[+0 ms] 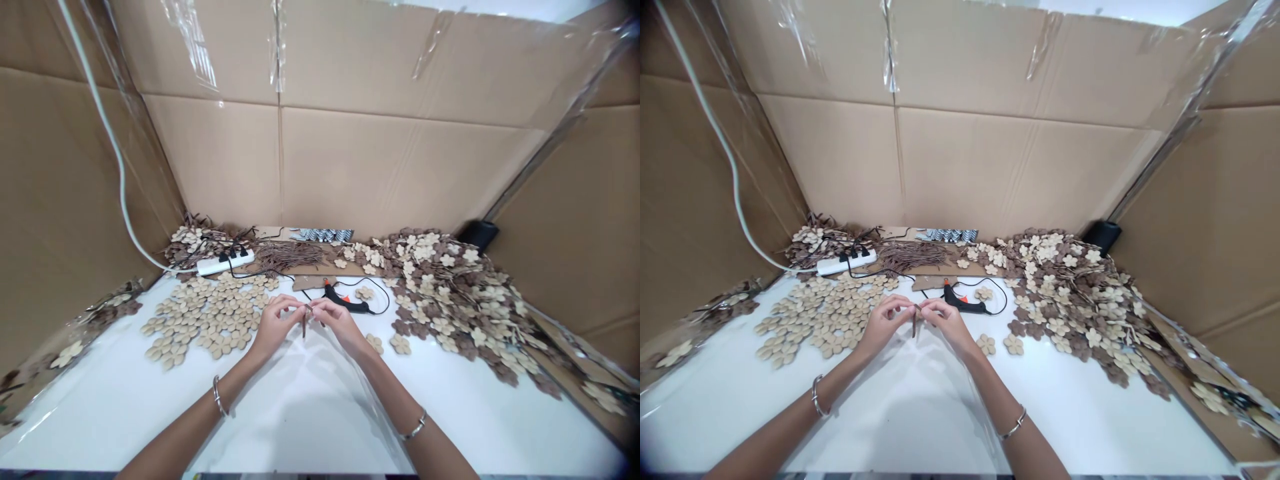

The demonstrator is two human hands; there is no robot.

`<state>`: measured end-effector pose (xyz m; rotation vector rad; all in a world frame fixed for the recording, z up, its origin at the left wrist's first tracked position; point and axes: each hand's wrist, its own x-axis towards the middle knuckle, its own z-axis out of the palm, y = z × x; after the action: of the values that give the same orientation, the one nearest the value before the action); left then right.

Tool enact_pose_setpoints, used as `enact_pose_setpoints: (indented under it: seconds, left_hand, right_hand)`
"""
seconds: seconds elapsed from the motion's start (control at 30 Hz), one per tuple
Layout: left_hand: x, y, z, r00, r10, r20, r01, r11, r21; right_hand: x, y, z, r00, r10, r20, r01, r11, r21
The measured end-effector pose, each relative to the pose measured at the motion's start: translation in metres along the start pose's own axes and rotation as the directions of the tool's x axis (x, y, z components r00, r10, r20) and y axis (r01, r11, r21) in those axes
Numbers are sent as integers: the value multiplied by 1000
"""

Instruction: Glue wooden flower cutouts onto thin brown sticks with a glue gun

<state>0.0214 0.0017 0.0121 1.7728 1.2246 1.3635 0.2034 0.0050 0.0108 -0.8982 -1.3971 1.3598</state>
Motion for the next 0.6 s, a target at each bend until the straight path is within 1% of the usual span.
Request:
enact_pose_setpoints:
  seconds: [0.1,0.27,0.47,0.53,0.6]
  left_hand:
    - [0,1,1,998,-63,16,64,996,-66]
    - [-3,2,4,993,-111,33,114,983,-142]
    - [-4,1,2,976,-197,93,215,946,-243]
    - [-3,2,1,972,-217,85,232,943,-238]
    - [-3,3,0,971,-222,89,235,952,-197]
  right_hand:
    - [-1,1,3,1000,24,11,-24,1000,18]
    - [-2,7,7,999,34,-5,-34,999,17]
    - [-3,7,8,999,39,-10,-39,999,14]
    - [-2,7,8,999,41,-3,-41,999,9]
    - [-2,7,8,999,37,3,-37,999,4]
